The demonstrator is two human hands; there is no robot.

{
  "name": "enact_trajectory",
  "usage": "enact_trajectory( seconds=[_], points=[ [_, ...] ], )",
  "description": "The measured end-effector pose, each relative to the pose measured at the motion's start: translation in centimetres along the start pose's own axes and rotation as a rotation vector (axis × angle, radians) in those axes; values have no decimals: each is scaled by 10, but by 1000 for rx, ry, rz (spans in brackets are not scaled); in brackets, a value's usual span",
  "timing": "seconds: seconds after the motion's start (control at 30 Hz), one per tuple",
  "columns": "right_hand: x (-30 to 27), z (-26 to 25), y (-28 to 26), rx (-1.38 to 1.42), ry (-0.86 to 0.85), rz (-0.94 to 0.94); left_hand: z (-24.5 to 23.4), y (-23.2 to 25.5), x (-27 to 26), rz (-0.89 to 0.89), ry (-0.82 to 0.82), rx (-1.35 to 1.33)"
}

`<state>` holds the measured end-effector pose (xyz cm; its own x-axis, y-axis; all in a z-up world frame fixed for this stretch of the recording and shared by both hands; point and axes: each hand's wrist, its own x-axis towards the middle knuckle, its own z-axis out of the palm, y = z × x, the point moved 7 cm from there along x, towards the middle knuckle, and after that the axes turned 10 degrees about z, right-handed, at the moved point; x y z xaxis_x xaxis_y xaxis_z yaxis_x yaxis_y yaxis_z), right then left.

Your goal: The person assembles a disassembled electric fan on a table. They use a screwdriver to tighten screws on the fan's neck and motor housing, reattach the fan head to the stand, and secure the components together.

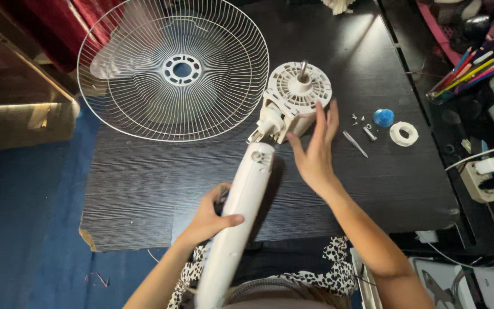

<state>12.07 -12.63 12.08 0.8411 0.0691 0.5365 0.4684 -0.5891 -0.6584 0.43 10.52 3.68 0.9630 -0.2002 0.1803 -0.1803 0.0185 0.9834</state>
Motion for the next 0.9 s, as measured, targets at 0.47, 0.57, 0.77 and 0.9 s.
enact_trajectory(
  seconds=[0.47, 0.57, 0.77, 0.9],
  points=[
    [-90, -5, -32, 679, -388, 509, 77, -35, 24, 69, 8, -237],
    [-92, -10, -32, 593, -313, 531, 65, -8, 23, 124, 98, -99],
    [-95, -7, -17, 584, -271, 574, 38, 8, 32, 53, 273, 57],
    [-100, 1, 3, 658, -339, 506, 8, 4, 56, 38, 430, 303]
  ],
)
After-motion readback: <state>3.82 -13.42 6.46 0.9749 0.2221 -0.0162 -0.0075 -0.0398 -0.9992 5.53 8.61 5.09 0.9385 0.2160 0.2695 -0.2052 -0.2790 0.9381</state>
